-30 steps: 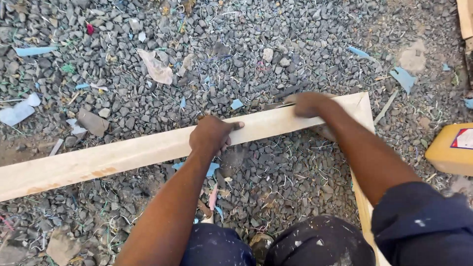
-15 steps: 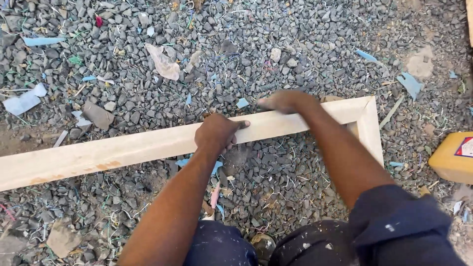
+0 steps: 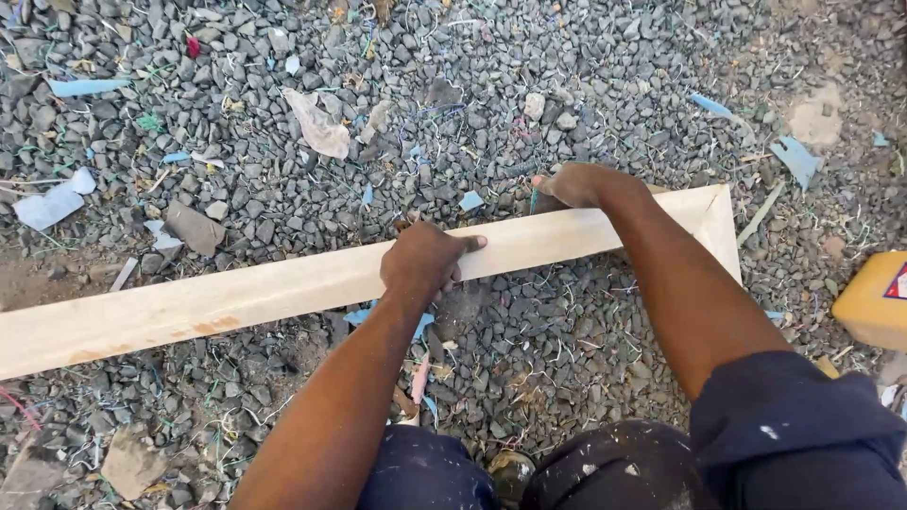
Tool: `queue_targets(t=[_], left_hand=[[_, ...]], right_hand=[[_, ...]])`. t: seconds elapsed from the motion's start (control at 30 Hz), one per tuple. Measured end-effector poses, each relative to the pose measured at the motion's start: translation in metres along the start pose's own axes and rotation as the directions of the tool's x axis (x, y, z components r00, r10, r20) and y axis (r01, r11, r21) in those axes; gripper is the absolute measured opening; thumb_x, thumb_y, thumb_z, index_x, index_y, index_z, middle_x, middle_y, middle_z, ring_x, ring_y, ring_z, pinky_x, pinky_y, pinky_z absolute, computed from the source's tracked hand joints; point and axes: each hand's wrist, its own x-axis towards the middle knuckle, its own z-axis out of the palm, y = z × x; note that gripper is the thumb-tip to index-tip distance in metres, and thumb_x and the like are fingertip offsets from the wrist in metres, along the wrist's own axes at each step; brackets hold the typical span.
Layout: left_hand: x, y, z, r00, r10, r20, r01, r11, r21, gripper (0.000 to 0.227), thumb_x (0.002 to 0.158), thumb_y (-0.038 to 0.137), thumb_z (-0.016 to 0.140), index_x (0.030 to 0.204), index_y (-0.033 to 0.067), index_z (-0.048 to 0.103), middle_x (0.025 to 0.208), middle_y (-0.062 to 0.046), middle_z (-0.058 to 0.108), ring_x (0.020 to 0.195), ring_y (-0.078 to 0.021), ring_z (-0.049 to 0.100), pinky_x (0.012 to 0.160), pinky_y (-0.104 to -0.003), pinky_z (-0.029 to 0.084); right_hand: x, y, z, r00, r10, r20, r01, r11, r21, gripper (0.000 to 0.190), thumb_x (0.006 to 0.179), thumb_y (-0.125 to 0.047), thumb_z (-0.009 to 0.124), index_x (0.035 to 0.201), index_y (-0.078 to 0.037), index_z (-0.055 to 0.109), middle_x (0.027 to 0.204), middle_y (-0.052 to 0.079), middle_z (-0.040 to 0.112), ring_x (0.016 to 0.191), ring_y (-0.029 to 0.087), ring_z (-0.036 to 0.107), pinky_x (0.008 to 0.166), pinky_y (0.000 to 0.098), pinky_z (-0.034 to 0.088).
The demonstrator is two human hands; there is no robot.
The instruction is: Sanding the joints and edges of a wooden frame using sandpaper to smooth the surface.
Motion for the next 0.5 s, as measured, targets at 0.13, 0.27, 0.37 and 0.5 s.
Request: queue_targets(t=[0.13,0.27,0.37,0.5], left_hand=[[0.010,-0.005,0.007,1.000,0.015,-0.022,-0.015,1.000,-0.015,0.043,0.091,0.042,0.066,0.071,0.0042,0.074,0.050,-0.008,0.062,0.043,-0.0214,0.064,0.051,-0.032,0.049],[0.029,-0.015,0.013,0.989,0.071,-0.129,-0.065,0.997,0.047,0.044,0.090,0.045,0.061,0.062,0.0126,0.072,0.043,-0.003,0.059,0.035,-0.0202,0.062,0.046,-0.036,0.051],[0.014,-0.011,0.010,0.994,0.071,-0.086,-0.070,0.997,0.009,0.045,0.090,0.044,0.064,0.065,0.0087,0.072,0.045,-0.007,0.060,0.037,-0.0216,0.062,0.048,-0.034,0.049],[0.003,-0.005,0.006,0.996,0.062,-0.069,-0.061,0.998,0.013,0.044,0.090,0.043,0.066,0.069,0.0051,0.073,0.048,-0.009,0.061,0.040,-0.0221,0.063,0.051,-0.033,0.050]], right_hand=[[0.012,-0.069,0.043,0.990,-0.140,-0.029,0.137,0.988,-0.072,0.088,0.091,-0.075,0.035,0.132,-0.005,0.069,0.135,0.020,0.066,0.132,0.039,0.059,0.114,0.0568,0.039],[-0.015,-0.127,0.043,0.831,-0.556,-0.008,0.554,0.828,-0.090,0.054,0.101,-0.043,0.040,0.125,-0.006,0.070,0.121,0.018,0.073,0.118,0.042,0.065,0.108,0.0568,0.046],[-0.039,-0.043,0.024,0.854,-0.518,-0.050,0.507,0.850,-0.143,0.044,0.102,-0.029,0.039,0.137,-0.013,0.061,0.123,0.019,0.072,0.117,0.042,0.066,0.107,0.0556,0.049],[0.033,0.129,0.038,0.974,-0.148,-0.170,0.084,0.937,-0.338,0.045,0.103,-0.038,0.034,0.121,-0.032,0.075,0.109,0.005,0.077,0.104,0.026,0.075,0.095,0.0448,0.057]])
